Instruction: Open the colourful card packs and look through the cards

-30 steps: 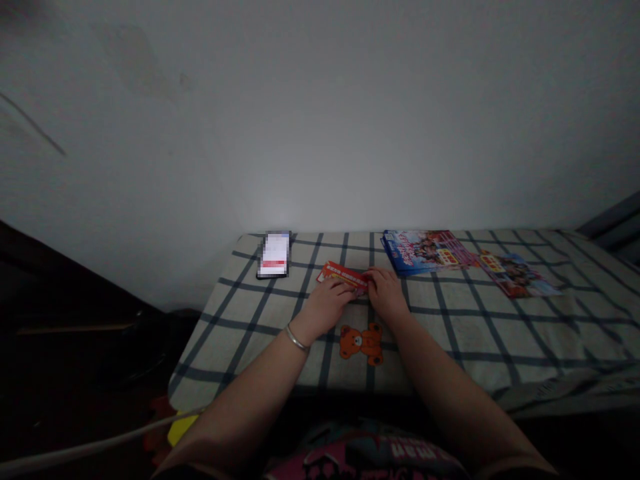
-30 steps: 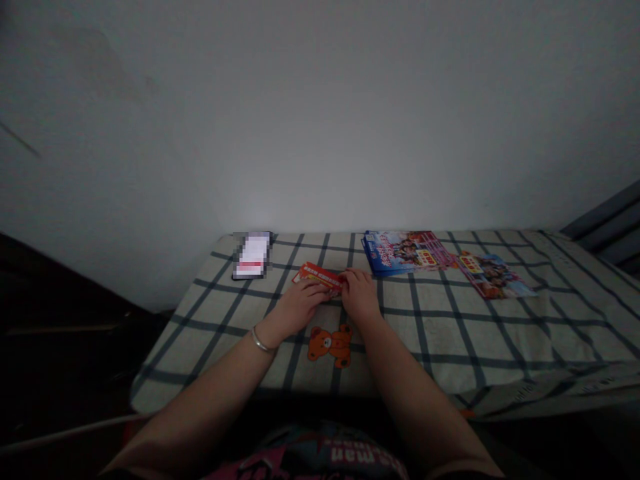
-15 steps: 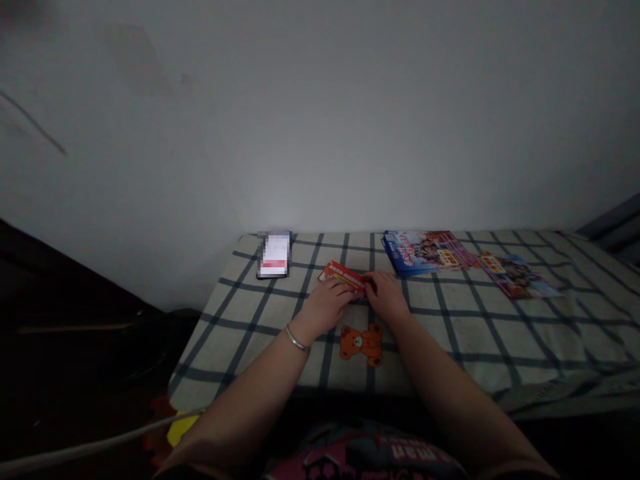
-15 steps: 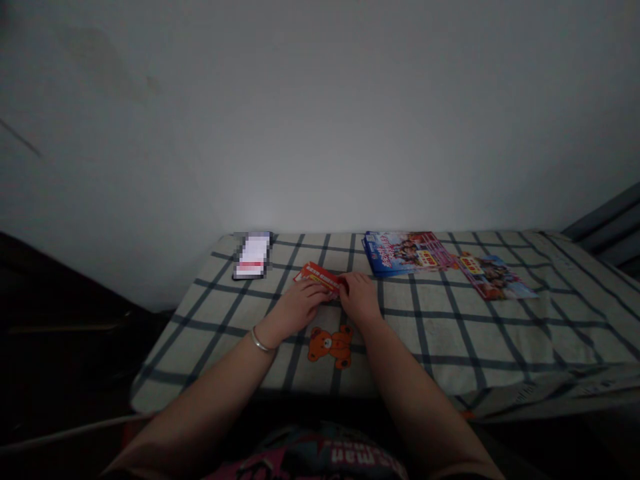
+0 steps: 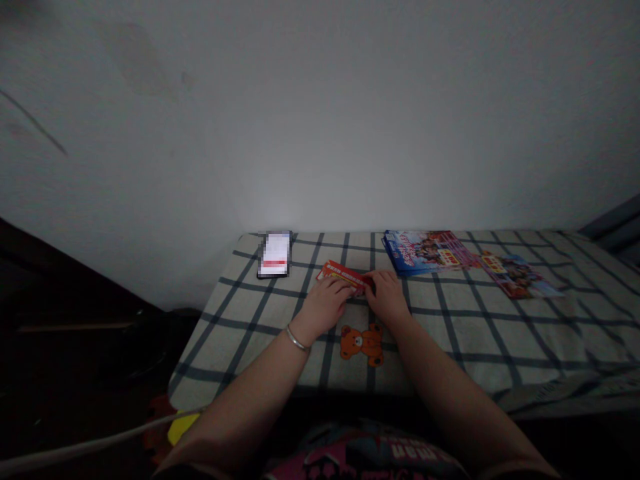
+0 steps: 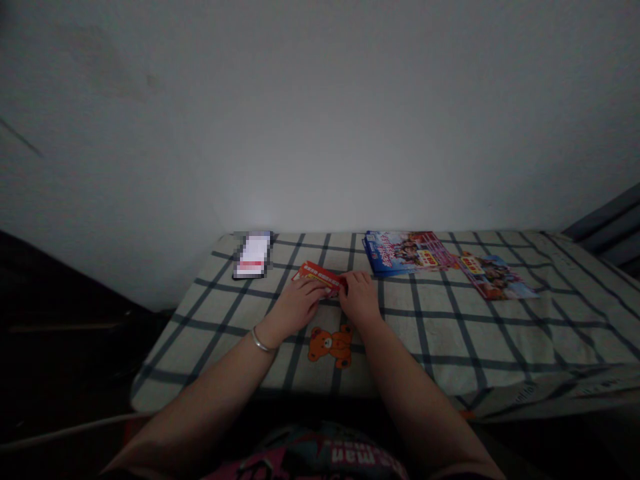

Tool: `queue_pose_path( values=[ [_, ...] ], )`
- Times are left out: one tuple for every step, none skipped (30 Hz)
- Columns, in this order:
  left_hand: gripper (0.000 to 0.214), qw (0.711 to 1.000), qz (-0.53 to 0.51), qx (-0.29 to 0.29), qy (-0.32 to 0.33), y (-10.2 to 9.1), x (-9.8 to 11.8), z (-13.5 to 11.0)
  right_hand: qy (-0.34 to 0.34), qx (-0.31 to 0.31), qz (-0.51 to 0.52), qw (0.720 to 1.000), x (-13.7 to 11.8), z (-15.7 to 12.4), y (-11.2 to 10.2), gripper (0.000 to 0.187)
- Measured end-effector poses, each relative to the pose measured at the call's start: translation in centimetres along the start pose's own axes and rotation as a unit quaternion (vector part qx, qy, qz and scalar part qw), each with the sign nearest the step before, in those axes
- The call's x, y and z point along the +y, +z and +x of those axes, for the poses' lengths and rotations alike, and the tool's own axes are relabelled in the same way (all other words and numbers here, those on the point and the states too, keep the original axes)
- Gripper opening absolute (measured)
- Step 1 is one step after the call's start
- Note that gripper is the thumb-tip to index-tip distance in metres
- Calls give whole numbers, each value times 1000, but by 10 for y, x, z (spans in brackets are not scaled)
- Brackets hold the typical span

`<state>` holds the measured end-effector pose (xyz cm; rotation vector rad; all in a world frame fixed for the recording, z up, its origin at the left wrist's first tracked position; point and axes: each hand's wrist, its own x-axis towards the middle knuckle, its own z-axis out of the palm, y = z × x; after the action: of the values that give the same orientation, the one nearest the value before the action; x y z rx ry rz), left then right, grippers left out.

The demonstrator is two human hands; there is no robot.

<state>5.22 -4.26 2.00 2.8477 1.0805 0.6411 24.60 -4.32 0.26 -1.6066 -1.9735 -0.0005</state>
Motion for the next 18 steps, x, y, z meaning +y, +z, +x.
queue_pose_path(
  values=[
    [33, 1000, 0, 0, 2, 1, 0, 0, 1, -2, -4, 1000, 0, 0, 0, 22],
    [32, 1000, 1, -2, 4, 2, -1, 1, 4, -5, -6, 1000, 0, 0, 1, 21],
    [31, 1000, 3, -4, 5, 3, -2, 1, 8, -8, -8, 1000, 0, 1, 1, 21],
    [29, 1000, 6, -6, 5, 4, -3, 1, 14, -12, -8, 1000, 0, 1, 1, 21],
    [28, 1000, 10, -6, 5, 5, -4, 1, 19, -15, -6, 1000, 0, 1, 2, 21],
    [27, 1000, 15, -4, 3, 6, -5, 1, 23, -18, -2, 1000, 0, 1, 2, 21],
    [26, 1000, 20, 0, -2, 6, -6, 1, 26, -20, 4, 999, 0, 2, 2, 20],
    [26, 1000, 25, 4, -8, 6, -7, 1, 28, -21, 13, 999, 0, 2, 2, 20],
    [27, 999, 30, 8, -13, 6, -8, 1, 29, -20, 24, 999, 0, 2, 1, 20],
    [27, 999, 35, 9, -18, 6, -9, 0, 31, -17, 36, 999, 0, 2, 1, 20],
    [27, 999, 40, 9, -24, 5, -9, 0, 35, -13, 49, 998, 0, 2, 0, 20],
    [26, 998, 47, 9, -31, 4, -9, 0, 40, -8, 62, 997, 0, 2, -1, 20],
    [23, 998, 54, 11, -41, 3, -8, 0, 47, -5, 75, 996, 1, 2, -1, 20],
    [21, 997, 59, 14, -53, 2, -8, 0, 53, -3, 88, 995, 1, 2, -2, 20],
    [18, 996, 64, 19, -67, 0, -7, 0, 57, -7, 101, 993, 1, 1, -3, 21],
    [16, 994, 66, 25, -83, -1, -5, -1, 57, -13, 115, 992, 1, 1, -3, 22],
    [16, 993, 67, 31, -96, -2, -4, -1, 54, -23, 129, 990, 1, 1, -4, 23],
    [17, 991, 67, 36, -108, -2, -3, -1, 46, -34, 141, 988, 0, 1, -4, 23]
  ],
)
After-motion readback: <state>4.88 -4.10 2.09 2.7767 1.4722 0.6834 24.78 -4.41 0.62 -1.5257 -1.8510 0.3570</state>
